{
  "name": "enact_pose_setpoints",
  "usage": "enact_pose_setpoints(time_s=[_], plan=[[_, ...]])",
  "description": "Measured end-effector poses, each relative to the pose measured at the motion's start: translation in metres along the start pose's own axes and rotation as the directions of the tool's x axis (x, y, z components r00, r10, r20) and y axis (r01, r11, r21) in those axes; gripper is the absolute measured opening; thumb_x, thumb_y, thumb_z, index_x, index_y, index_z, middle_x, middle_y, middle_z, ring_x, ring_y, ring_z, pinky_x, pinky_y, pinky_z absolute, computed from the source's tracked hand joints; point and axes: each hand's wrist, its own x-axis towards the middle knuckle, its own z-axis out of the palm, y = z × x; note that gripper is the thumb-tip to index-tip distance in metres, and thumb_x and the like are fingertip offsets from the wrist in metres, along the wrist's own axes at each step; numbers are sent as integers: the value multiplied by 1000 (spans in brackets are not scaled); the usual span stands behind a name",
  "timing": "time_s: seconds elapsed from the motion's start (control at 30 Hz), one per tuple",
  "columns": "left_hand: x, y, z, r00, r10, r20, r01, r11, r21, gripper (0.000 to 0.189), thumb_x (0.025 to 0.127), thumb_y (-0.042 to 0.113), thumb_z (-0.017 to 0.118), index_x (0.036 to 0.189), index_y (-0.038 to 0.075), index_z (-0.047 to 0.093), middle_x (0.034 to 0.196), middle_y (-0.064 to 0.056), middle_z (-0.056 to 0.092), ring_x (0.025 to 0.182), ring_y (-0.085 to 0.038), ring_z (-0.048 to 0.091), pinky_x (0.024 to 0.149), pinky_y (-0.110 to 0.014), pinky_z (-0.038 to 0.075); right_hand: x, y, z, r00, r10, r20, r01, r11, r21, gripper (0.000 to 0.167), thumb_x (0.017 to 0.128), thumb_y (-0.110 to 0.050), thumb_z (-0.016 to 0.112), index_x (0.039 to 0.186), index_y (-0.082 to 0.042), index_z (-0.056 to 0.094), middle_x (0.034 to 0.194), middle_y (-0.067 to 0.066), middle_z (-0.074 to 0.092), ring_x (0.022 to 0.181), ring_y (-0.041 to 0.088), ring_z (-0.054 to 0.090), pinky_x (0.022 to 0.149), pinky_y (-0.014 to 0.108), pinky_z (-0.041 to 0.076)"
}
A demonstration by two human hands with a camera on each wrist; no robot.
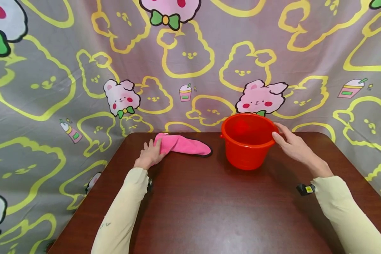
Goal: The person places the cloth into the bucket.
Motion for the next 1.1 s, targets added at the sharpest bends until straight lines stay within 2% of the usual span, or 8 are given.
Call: enact_pose_setpoints(time_s=[0.2, 0.3, 0.4, 0.5, 0.63, 0.8, 0.97, 1.1], plan=[[-6, -10, 3, 995, -36, 92, 35, 999, 11, 77, 97, 28, 58, 157, 11, 13, 137, -31, 43, 120, -47, 51, 99, -60, 44, 0, 3, 8, 1000, 9, -27, -6, 993, 117, 65, 102, -42, 46, 156, -15, 22, 145, 22, 45, 105, 16, 61, 78, 17, 55], [-8, -11, 3, 993, -35, 111, 34, 999, 9, 80, 95, 22, 61, 156, 10, 11, 127, -28, 53, 112, -40, 57, 96, -55, 47, -2, 4, 10, 999, 17, -37, -12, 991, 135, 67, 101, -44, 45, 156, -14, 22, 146, 21, 43, 98, 3, 59, 75, 12, 52], [-7, -11, 3, 989, -59, 135, 59, 998, 3, 82, 93, 20, 62, 155, 7, 11, 122, -25, 59, 106, -36, 60, 92, -53, 49, -2, 3, 11, 999, 17, -41, -11, 989, 150, 66, 102, -43, 46, 156, -14, 23, 147, 21, 43, 97, 2, 59, 75, 12, 52], [-6, -11, 3, 986, -64, 153, 62, 998, 18, 63, 91, 18, 64, 145, 2, 36, 111, -22, 64, 95, -32, 61, 85, -48, 51, -2, 3, 11, 999, 18, -45, -11, 988, 154, 64, 102, -40, 47, 156, -14, 23, 147, 20, 42, 99, 9, 60, 75, 12, 52], [-5, -9, 2, 988, -25, 153, 18, 999, 47, 21, 89, 16, 66, 104, 1, 63, 89, -15, 64, 76, -26, 57, 68, -38, 47, -2, 4, 12, 999, 19, -49, -11, 987, 163, 64, 102, -40, 46, 156, -13, 23, 147, 22, 42, 97, 21, 65, 74, 16, 55], [-4, -7, -2, 998, 16, 60, -18, 999, 33, 13, 88, 18, 64, 92, 5, 64, 84, -14, 64, 70, -26, 55, 62, -37, 44, -2, 6, 13, 998, 26, -53, -15, 979, 205, 66, 102, -42, 46, 156, -14, 22, 145, 26, 44, 93, 29, 69, 73, 27, 59], [-7, -5, -8, 995, 26, -95, -29, 999, -24, 17, 87, 22, 61, 93, 7, 65, 89, -17, 67, 70, -30, 59, 61, -43, 48, -1, 6, 16, 996, 43, -74, -22, 964, 266, 63, 102, -39, 47, 156, -17, 24, 144, 24, 46, 86, 2, 68, 72, 23, 58], [-9, -1, -11, 971, 36, -235, -54, 996, -70, 18, 89, 25, 61, 98, 10, 66, 84, -15, 68, 68, -32, 61, 59, -45, 50, 0, 5, 18, 996, 45, -78, -18, 948, 319, 62, 102, -38, 47, 156, -18, 24, 143, 24, 46, 86, -8, 63, 73, 21, 57]])
